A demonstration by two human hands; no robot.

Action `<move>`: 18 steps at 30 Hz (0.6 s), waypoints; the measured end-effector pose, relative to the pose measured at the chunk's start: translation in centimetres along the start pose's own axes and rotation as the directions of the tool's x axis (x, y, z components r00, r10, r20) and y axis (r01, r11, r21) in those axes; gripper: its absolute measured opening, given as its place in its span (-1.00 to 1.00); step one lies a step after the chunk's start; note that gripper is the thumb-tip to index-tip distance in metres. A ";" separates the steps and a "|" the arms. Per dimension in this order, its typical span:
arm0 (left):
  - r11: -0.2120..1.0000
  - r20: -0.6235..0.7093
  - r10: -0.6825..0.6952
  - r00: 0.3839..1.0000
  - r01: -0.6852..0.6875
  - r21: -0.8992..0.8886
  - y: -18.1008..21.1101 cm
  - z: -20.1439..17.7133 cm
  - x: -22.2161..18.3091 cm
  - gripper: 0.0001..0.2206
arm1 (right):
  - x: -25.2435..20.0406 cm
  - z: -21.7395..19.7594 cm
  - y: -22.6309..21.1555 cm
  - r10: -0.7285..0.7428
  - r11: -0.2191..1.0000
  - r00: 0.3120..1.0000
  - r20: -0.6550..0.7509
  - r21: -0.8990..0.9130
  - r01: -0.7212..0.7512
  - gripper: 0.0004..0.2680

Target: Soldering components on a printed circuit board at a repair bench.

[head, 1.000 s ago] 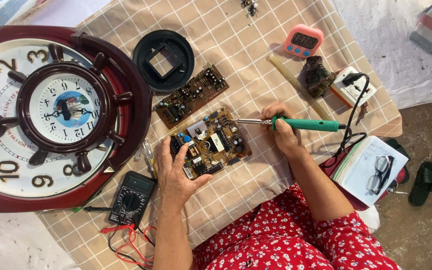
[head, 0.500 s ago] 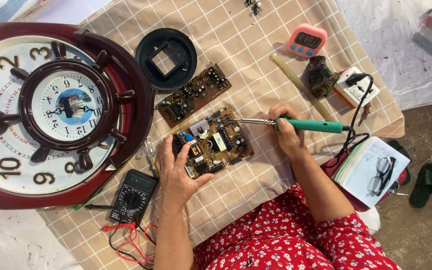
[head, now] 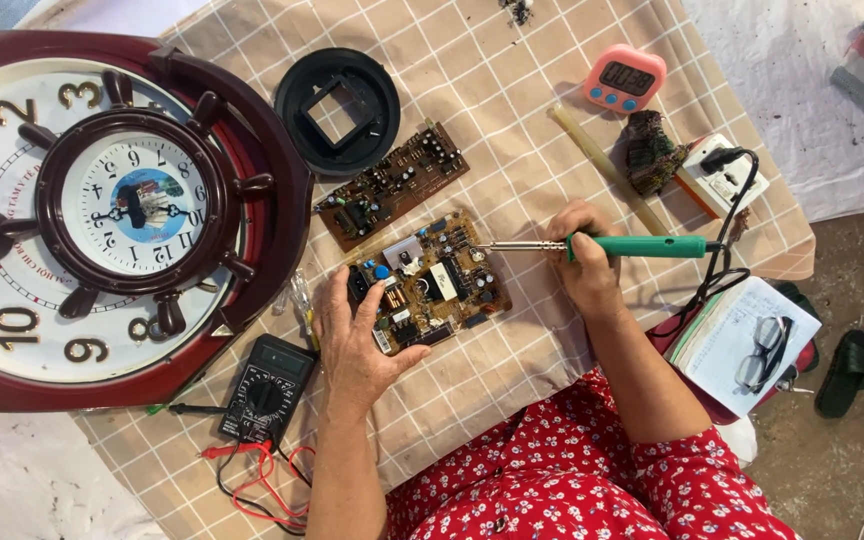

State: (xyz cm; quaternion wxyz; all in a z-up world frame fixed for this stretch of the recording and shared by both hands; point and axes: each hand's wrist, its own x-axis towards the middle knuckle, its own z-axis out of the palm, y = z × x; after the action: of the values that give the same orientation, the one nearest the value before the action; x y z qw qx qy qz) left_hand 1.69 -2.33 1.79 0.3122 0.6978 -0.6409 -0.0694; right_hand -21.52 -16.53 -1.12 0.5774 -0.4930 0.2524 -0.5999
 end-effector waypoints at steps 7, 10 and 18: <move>1.000 0.018 0.000 1.000 0.000 0.001 0.1 -0.1 0.1 -0.23 | -0.1 -0.2 0.5 -0.006 1.000 0.996 0.087 -0.026 0.008 -0.83; 1.000 0.024 -0.002 1.000 0.002 -0.003 0.1 -0.1 0.0 -0.24 | 0.0 -0.3 0.6 0.016 1.000 0.992 0.122 0.003 -0.016 -0.83; 1.000 0.028 -0.006 1.000 0.006 -0.006 0.1 -0.1 0.0 -0.24 | -0.1 -0.3 0.5 0.046 0.999 0.991 0.129 0.012 -0.048 -0.82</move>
State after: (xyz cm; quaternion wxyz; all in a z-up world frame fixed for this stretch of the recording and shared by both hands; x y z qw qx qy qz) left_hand 1.71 -2.31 1.93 0.3049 0.6978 -0.6429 -0.0822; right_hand -21.54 -16.60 -1.73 0.6102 -0.5202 0.2214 -0.5550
